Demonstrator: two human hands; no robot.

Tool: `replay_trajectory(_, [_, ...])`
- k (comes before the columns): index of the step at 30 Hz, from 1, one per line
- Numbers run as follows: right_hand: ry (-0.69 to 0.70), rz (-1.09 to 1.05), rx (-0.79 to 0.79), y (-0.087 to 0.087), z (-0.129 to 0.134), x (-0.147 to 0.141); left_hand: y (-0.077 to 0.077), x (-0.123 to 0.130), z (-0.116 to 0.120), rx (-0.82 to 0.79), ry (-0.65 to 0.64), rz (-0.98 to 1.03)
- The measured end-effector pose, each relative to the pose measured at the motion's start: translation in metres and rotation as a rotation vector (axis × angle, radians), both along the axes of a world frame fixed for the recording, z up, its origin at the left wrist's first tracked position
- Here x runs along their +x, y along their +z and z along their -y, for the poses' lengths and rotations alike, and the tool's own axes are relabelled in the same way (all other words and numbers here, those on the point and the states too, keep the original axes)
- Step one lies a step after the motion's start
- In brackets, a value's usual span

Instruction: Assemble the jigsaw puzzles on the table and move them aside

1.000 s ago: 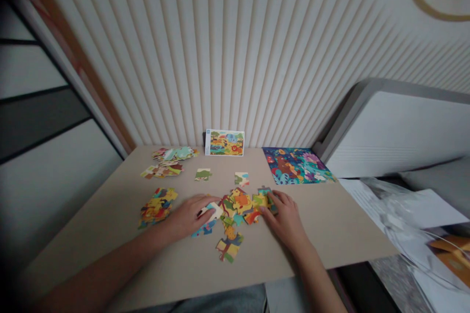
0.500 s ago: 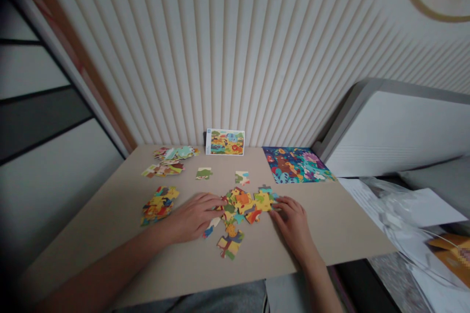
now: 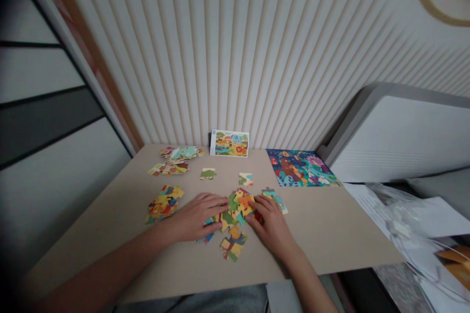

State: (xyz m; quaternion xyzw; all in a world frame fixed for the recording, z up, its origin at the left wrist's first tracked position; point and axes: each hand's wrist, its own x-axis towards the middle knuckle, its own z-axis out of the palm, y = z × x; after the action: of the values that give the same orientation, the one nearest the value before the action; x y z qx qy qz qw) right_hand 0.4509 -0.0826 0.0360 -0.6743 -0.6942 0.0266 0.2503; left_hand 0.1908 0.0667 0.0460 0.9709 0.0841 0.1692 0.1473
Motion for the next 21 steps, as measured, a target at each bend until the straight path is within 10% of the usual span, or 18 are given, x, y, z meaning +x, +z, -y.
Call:
replay_trajectory(13, [-0.084,0.076,0.176,0.009,0.009,0.021,-0.003,0.000,-0.006,0.068,0.049,-0.014])
replay_trajectory(21, [-0.134,0.038,0.111,-0.013,0.113,0.033,-0.004,-0.002,-0.016,0.110,0.133,0.000])
